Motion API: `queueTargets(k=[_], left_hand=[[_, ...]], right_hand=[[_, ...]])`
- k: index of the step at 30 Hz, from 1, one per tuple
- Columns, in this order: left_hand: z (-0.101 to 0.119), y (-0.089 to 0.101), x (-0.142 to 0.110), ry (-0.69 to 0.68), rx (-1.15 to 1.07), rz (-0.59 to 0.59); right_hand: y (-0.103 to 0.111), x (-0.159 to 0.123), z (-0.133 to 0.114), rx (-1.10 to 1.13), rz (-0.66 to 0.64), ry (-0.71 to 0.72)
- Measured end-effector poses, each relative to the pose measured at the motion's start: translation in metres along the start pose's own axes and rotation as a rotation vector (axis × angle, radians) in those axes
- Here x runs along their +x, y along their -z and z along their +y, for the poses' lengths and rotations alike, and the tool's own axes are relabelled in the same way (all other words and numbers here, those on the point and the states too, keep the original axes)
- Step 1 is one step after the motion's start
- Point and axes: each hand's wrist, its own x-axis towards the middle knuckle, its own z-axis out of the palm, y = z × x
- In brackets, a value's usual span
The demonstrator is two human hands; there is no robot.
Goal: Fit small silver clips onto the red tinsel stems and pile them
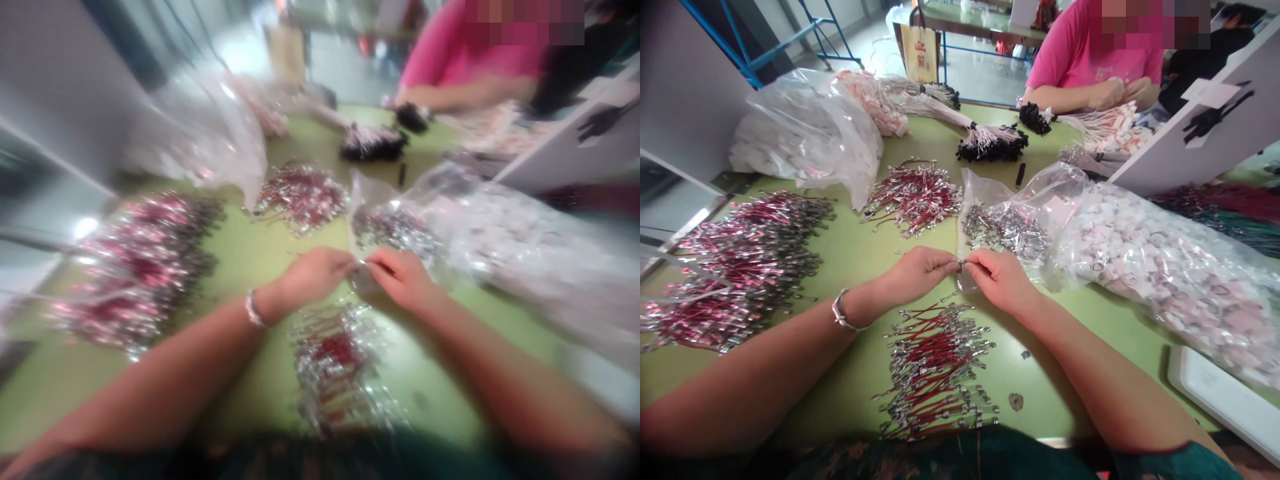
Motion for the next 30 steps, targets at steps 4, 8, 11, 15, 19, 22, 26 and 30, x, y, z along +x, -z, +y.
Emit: queueTargets(k=[4,8,11,15,19,22,26,30], left_hand=[[0.005,0.001,-0.003,-0.161,0.356,-0.087],[0.016,0.003,-0.004,-0.209,0.469,-0.192],[0.018,0.018,-0.002,-0.224,0.41,-0.198],[-0.001,0.056,-0.003,-0.101,0.398,-0.113],[-0.032,0.073,-0.009,0.076,0.557,-0.031],[-0.047,0.067,-0.012,0.07,0.455,-0.039],[-0.042,0.063,-0.012,0.016,0.423,-0.036],[-0.019,0.068,-0.007,-0.032,0.538,0.025]], right_hand=[[0.01,0.001,-0.003,0.066,-0.161,-0.023],[0.012,0.002,-0.012,0.127,-0.271,-0.125],[0.01,0.002,-0.017,0.155,-0.303,-0.192],[0.009,0.002,-0.016,0.16,-0.413,-0.001],[0.016,0.008,0.005,-0.019,-0.27,0.023],[0.019,0.014,0.031,-0.32,0.039,-0.07],[0.014,0.016,0.041,-0.512,-0.014,-0.086],[0.006,0.011,0.02,-0.695,-0.077,-0.042]])
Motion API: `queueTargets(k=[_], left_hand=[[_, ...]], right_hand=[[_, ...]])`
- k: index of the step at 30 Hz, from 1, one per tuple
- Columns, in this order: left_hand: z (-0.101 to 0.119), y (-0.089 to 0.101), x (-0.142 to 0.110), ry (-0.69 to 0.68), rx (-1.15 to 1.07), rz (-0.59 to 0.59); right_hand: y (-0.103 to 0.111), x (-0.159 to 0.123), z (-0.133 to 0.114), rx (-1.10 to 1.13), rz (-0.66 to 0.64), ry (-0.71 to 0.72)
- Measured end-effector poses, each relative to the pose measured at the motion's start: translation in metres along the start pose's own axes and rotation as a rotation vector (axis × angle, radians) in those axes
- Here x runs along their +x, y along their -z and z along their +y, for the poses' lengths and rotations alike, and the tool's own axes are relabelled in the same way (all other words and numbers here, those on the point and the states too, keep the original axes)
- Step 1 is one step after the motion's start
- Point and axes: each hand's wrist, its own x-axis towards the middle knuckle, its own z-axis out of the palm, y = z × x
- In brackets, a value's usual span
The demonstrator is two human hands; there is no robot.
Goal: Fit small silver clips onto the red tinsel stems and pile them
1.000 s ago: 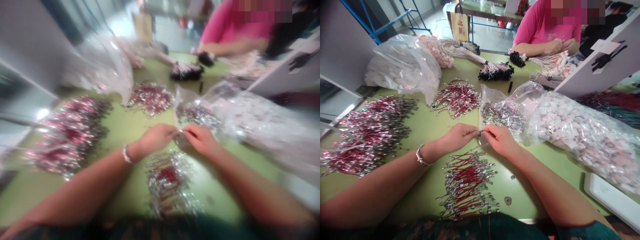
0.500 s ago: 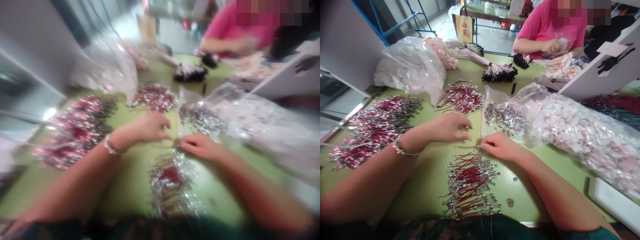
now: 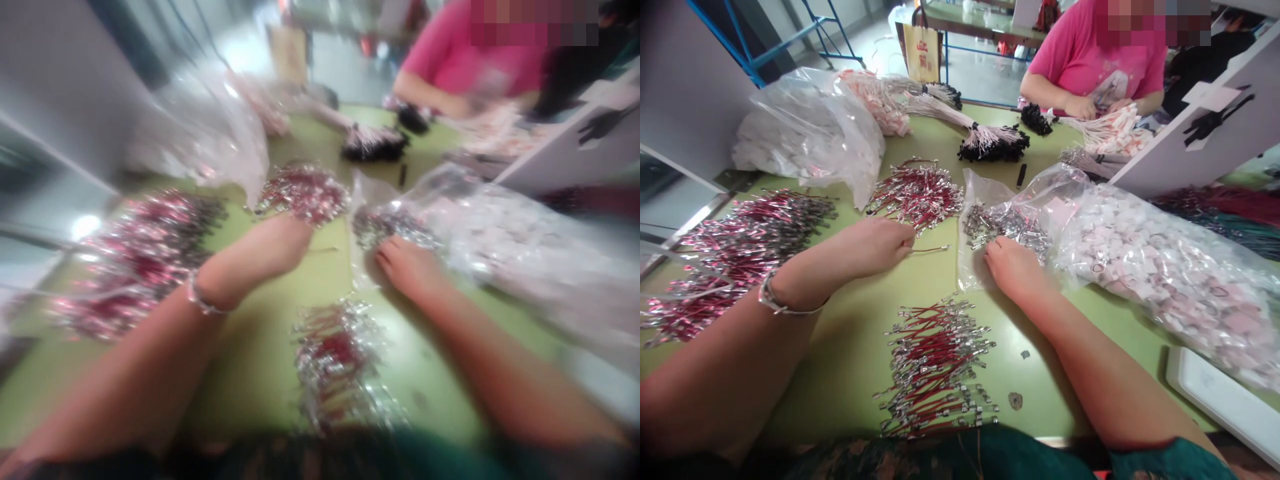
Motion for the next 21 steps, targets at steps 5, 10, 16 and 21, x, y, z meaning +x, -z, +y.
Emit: queueTargets(k=[5,10,16,21], left_hand=[[0.021,0.015,0.006,0.105,-0.123,0.181],[0.035,0.016,0.006,0.109,-0.452,0.219],[0.055,-0.004,0.008,0.098,-0.678,0.31],[0.063,-0.028,0.01,0.081,-0.987,0.419]], right_hand=[[0.003,-0.003,-0.009,0.073,0.013,-0.046],[0.006,-0.008,-0.018,0.482,0.265,-0.078],[0.02,-0.022,-0.045,0.69,0.175,0.062],[0.015,-0.025,-0.051,0.784,0.188,0.083]])
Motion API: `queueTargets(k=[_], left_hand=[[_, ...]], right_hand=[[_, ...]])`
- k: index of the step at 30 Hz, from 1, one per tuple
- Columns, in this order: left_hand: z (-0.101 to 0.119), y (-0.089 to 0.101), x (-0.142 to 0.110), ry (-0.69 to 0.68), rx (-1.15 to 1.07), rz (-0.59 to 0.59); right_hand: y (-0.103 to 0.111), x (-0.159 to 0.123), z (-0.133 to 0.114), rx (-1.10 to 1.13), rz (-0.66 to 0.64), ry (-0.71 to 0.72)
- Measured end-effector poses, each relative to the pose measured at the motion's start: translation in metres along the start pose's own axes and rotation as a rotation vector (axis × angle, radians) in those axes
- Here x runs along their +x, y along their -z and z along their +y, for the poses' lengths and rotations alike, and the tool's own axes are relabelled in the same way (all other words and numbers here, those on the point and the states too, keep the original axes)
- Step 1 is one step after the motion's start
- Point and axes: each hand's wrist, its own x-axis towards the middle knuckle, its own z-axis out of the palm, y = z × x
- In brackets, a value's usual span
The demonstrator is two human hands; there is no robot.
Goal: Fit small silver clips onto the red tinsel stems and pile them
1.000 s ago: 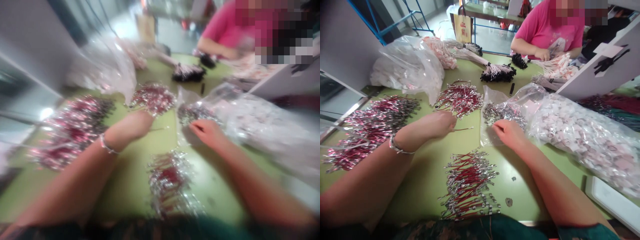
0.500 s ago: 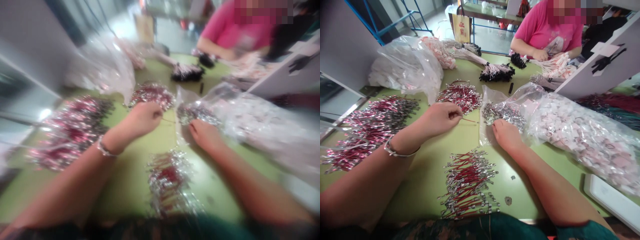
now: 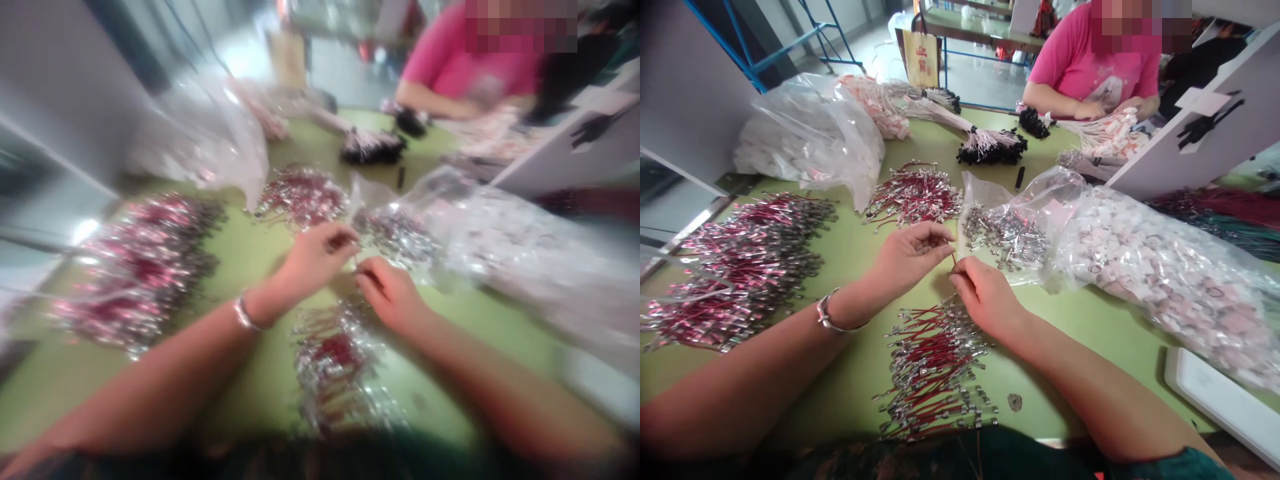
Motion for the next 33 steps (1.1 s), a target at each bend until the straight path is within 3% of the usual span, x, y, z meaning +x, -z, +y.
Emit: queueTargets(k=[2,6,9,12,16,22,28,33], left_hand=[[-0.007,-0.003,-0.001,0.092,-0.179,-0.008],[-0.019,-0.007,-0.002,0.34,-0.539,-0.141],[-0.022,-0.007,-0.003,0.375,-0.604,-0.165],[-0.021,-0.004,-0.001,0.309,-0.442,-0.14],[-0.018,0.001,0.001,0.253,-0.142,-0.141],[-0.02,-0.005,-0.006,0.011,0.33,-0.272],[-0.024,-0.006,-0.009,-0.12,0.469,-0.346],[-0.032,0.001,-0.007,-0.42,0.799,-0.469]], right_hand=[[-0.003,0.0,0.002,0.009,0.011,0.031],[-0.007,-0.002,0.007,-0.013,0.005,0.122],[-0.008,-0.002,0.01,0.009,0.011,0.119],[-0.004,0.0,0.013,-0.008,0.035,0.067],[0.005,0.004,0.016,-0.043,0.161,-0.038],[0.01,0.008,0.016,-0.046,0.23,-0.022],[0.009,0.008,0.018,-0.017,0.178,-0.044],[0.02,0.013,0.019,-0.021,-0.062,-0.127]])
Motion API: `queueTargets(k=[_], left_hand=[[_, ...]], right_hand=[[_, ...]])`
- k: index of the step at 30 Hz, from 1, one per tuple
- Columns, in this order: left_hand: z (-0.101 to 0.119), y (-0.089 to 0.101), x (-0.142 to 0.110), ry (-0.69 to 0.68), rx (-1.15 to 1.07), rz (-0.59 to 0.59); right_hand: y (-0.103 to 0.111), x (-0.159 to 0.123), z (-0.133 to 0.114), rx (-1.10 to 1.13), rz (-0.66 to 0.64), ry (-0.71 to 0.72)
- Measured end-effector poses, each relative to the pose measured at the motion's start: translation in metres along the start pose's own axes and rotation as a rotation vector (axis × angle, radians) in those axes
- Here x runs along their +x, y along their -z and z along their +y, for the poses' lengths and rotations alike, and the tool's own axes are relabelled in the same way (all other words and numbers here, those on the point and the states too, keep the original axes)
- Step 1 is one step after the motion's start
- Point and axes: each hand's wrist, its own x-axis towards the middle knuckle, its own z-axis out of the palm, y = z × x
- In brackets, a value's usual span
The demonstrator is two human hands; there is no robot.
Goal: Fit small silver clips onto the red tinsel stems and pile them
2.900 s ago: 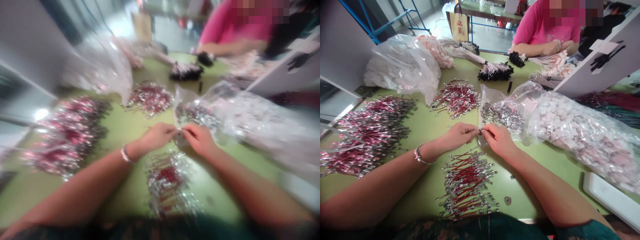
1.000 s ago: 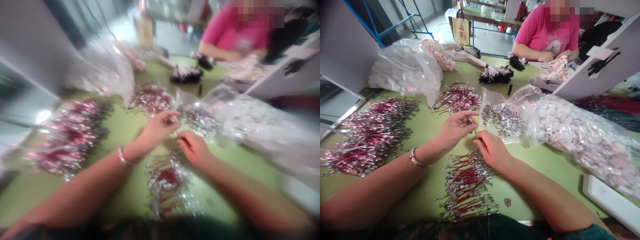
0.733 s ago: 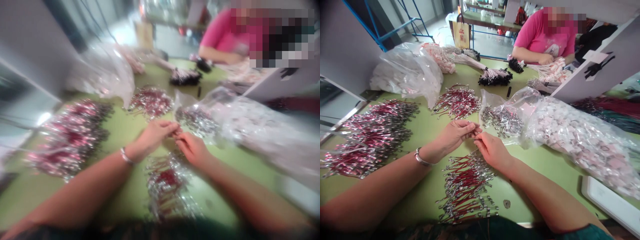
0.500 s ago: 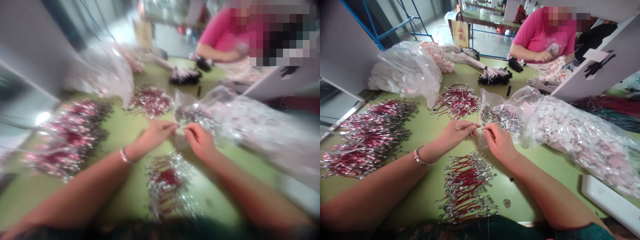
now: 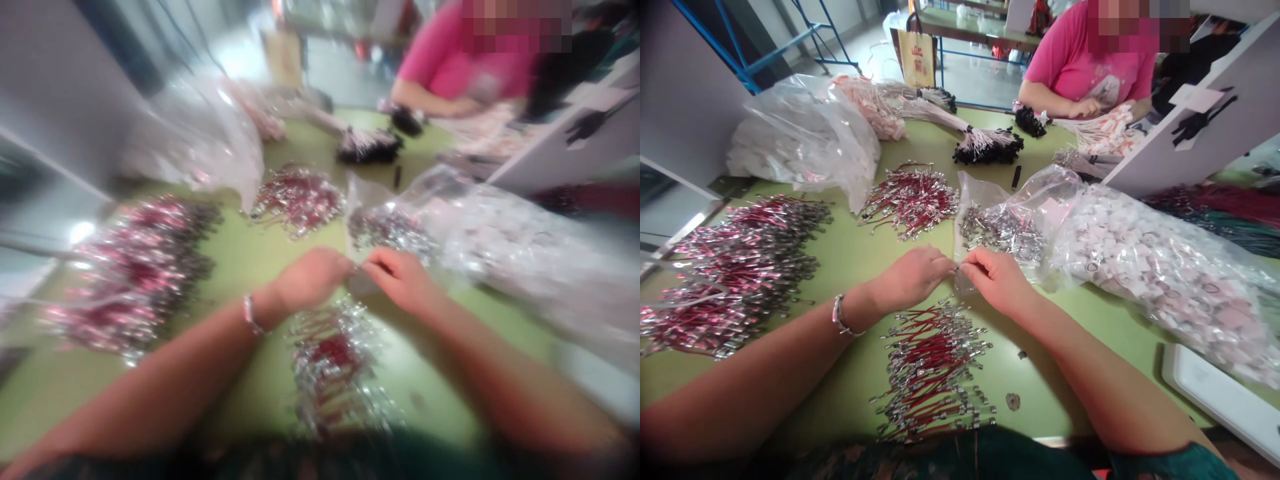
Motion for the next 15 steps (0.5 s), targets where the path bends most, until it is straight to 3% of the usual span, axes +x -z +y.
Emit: queueTargets(k=[4,7,11,15], left_hand=[[-0.002,-0.005,-0.002,-0.058,0.044,-0.05],[0.0,-0.006,-0.002,0.026,-0.139,-0.016],[0.004,0.0,0.001,0.192,-0.355,0.008],[0.002,0.003,0.001,0.207,-0.357,-0.001]], right_hand=[[0.004,0.002,-0.005,0.035,-0.101,-0.105],[0.001,0.001,-0.011,0.078,-0.035,-0.147],[-0.005,-0.003,-0.012,0.084,0.114,-0.086],[-0.005,-0.003,-0.005,0.015,0.101,0.002]])
